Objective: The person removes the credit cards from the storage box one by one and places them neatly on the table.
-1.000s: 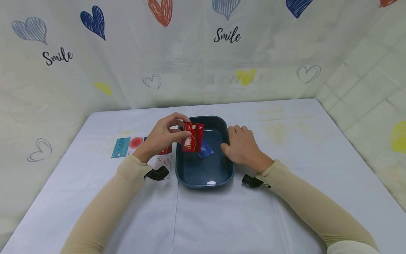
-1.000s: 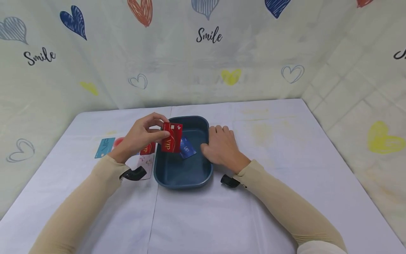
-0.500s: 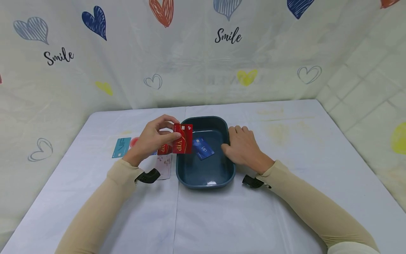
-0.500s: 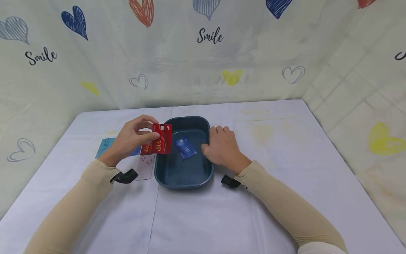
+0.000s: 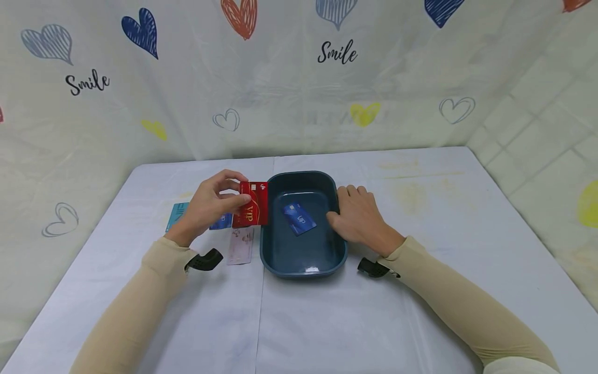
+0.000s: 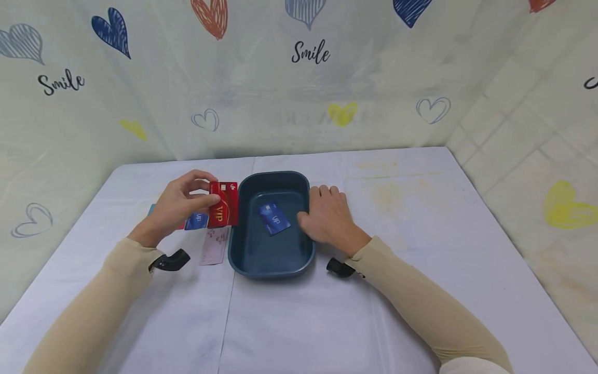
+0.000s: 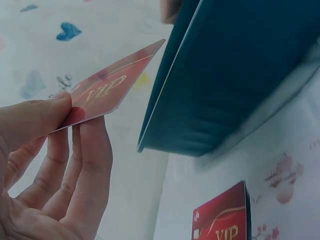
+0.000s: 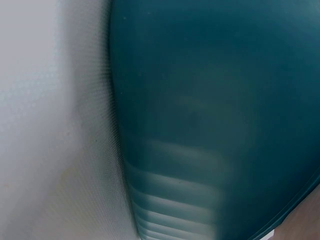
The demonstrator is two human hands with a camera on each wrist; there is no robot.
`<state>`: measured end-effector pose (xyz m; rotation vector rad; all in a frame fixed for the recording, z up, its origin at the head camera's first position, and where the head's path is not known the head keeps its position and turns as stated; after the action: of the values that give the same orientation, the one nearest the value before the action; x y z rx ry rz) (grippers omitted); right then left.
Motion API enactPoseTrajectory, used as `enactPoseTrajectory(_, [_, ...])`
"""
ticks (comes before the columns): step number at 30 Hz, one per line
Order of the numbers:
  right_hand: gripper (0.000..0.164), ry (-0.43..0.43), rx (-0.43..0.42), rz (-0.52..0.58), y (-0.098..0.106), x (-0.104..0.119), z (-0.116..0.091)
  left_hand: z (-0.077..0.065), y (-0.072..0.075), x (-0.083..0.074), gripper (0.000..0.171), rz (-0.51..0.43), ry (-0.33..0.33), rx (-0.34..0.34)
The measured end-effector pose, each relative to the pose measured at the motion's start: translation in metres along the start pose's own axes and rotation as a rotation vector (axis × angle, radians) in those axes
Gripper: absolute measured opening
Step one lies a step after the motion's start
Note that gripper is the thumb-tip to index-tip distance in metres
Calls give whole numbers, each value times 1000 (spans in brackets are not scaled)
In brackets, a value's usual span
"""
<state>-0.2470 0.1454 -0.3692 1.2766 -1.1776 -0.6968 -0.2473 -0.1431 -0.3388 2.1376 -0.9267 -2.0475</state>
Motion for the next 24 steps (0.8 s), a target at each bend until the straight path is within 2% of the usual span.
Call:
enactPoseTrajectory(11, [33, 3, -2, 14, -1, 0, 0, -11, 17, 20, 50, 7, 68, -6])
enactPoseTrajectory(16, [33, 4, -5, 14, -1, 0, 0, -18, 23, 28, 52, 43, 116, 14])
enactPoseTrajectory(24, [31, 8, -12, 18, 1, 0, 0, -30, 37, 45, 51, 41, 156, 28])
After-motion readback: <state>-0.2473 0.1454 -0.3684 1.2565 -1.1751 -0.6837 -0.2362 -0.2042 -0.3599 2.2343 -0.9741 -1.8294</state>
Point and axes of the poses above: each hand's wrist, its own z-axis towards the middle knuckle, its own y-axis out of the back of the hand, x = y × z, the point moved 10 cm from there along z, towards the middle knuckle, and after that the axes turned 12 degrees about x, right-handed, at the moved point
